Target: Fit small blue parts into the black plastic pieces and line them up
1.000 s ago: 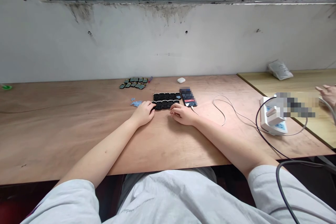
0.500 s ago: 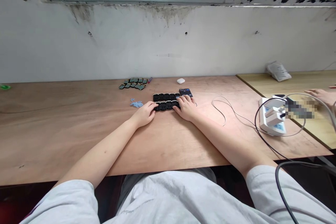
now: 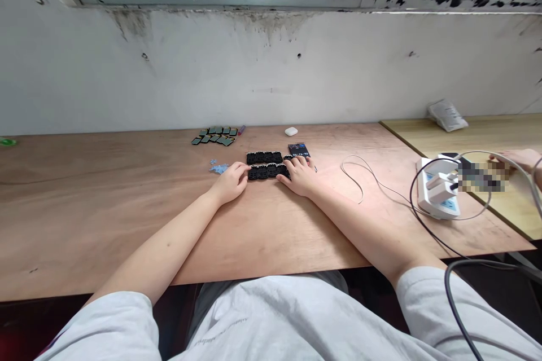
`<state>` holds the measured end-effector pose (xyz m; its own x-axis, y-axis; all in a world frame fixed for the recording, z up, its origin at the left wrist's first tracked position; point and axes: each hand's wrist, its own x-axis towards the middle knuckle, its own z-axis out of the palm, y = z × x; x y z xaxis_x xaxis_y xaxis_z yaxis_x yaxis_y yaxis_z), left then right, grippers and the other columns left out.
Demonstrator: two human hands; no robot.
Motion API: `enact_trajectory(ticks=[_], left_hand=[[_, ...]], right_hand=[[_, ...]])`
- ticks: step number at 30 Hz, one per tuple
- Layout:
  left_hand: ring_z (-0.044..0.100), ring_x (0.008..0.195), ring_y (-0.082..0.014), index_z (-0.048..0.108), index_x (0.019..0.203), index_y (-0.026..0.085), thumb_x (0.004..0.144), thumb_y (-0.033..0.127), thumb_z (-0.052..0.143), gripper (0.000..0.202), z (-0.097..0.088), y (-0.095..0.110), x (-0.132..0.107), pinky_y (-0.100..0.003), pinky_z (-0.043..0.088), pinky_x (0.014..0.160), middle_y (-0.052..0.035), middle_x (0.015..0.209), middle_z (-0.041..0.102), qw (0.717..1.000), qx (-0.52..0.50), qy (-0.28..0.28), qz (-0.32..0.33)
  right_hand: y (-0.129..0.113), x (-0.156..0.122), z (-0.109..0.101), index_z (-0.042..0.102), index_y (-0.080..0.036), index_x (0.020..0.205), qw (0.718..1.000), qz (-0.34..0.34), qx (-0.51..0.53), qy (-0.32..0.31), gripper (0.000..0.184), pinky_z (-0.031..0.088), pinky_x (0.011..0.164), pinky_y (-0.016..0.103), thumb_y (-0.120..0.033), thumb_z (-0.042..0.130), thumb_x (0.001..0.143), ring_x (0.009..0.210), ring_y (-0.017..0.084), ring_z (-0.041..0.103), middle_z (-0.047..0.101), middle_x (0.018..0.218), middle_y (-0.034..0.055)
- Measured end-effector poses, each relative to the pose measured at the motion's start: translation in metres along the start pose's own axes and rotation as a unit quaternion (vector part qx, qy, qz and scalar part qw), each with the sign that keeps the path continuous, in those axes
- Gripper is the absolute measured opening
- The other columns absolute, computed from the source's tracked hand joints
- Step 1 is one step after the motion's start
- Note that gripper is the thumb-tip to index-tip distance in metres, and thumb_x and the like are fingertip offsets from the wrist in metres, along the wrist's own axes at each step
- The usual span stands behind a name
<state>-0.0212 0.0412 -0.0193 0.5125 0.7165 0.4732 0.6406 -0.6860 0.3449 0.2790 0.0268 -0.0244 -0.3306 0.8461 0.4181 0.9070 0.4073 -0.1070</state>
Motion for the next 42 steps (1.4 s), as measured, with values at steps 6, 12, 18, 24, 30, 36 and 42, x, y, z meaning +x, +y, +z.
enact_trajectory(ticks=[6, 12, 18, 24, 30, 36, 42], left_hand=[[0.067, 0.11, -0.0252, 0.065, 0.126, 0.018, 0.097, 0.023, 0.048, 0.034, -0.002, 0.002, 0.0, -0.041, 0.056, 0.102, -0.0132, 0.124, 0.064, 1.0, -0.001, -0.01, -0.002], [0.067, 0.111, -0.0257, 0.066, 0.124, 0.017, 0.097, 0.023, 0.048, 0.032, -0.004, 0.003, 0.0, -0.042, 0.056, 0.103, -0.0137, 0.124, 0.064, 1.0, 0.0, -0.012, 0.0], [0.067, 0.111, -0.0257, 0.066, 0.124, 0.018, 0.097, 0.022, 0.05, 0.032, -0.003, 0.003, 0.0, -0.041, 0.056, 0.102, -0.0131, 0.123, 0.065, 1.0, 0.001, -0.012, -0.001], [0.067, 0.11, -0.025, 0.067, 0.123, 0.018, 0.098, 0.022, 0.049, 0.031, -0.002, 0.002, 0.0, -0.04, 0.056, 0.102, -0.0126, 0.124, 0.065, 1.0, -0.003, 0.0, 0.005], [0.068, 0.104, -0.0232, 0.068, 0.119, 0.018, 0.101, 0.024, 0.046, 0.029, -0.003, 0.005, -0.001, -0.038, 0.057, 0.094, -0.0124, 0.12, 0.066, 1.0, -0.006, 0.015, 0.022], [0.069, 0.093, -0.0219, 0.07, 0.117, 0.02, 0.1, 0.022, 0.047, 0.028, -0.008, 0.011, -0.003, -0.037, 0.057, 0.089, -0.0104, 0.108, 0.069, 0.998, 0.009, 0.023, 0.055], [0.069, 0.091, -0.0234, 0.069, 0.123, 0.02, 0.097, 0.033, 0.06, 0.03, -0.004, 0.028, -0.005, -0.038, 0.057, 0.084, -0.0102, 0.1, 0.069, 0.988, 0.026, -0.028, 0.152]], right_hand=[[-0.007, -0.006, -0.006, 0.067, -0.02, 0.122, 0.999, 0.007, -0.01, 0.037, 0.043, 0.032, 0.112, 0.06, -0.056, 0.048, 0.105, 0.118, 0.037, 0.055, 0.072, 0.113, 0.0179], [-0.012, -0.007, -0.014, 0.072, -0.019, 0.107, 0.999, 0.013, 0.023, 0.038, 0.044, 0.029, 0.112, 0.061, -0.052, 0.042, 0.107, 0.112, 0.038, 0.057, 0.075, 0.102, 0.0186], [-0.013, -0.009, -0.02, 0.076, -0.019, 0.102, 0.996, 0.004, 0.041, 0.08, 0.047, 0.031, 0.113, 0.06, -0.049, 0.04, 0.109, 0.109, 0.036, 0.057, 0.074, 0.097, 0.0173], [-0.008, -0.007, -0.017, 0.081, -0.023, 0.079, 0.992, -0.031, 0.076, 0.095, 0.046, 0.029, 0.116, 0.064, -0.044, 0.05, 0.107, 0.13, 0.039, 0.047, 0.073, 0.118, 0.0141], [-0.011, -0.011, -0.019, 0.078, -0.025, 0.077, 0.953, -0.243, 0.182, 0.001, 0.035, 0.041, 0.109, 0.057, -0.035, 0.056, 0.104, 0.126, 0.033, 0.059, 0.078, 0.113, 0.0084], [-0.025, -0.015, -0.027, 0.075, -0.024, 0.109, 0.914, -0.308, 0.245, -0.102, 0.018, 0.051, 0.101, 0.044, -0.035, 0.065, 0.099, 0.113, 0.026, 0.067, 0.072, 0.13, 0.0092], [-0.022, -0.014, -0.016, 0.073, -0.025, 0.122, 0.926, -0.305, 0.211, -0.074, 0.027, 0.051, 0.101, 0.046, -0.021, 0.063, 0.098, 0.114, 0.027, 0.062, 0.071, 0.128, 0.0098]])
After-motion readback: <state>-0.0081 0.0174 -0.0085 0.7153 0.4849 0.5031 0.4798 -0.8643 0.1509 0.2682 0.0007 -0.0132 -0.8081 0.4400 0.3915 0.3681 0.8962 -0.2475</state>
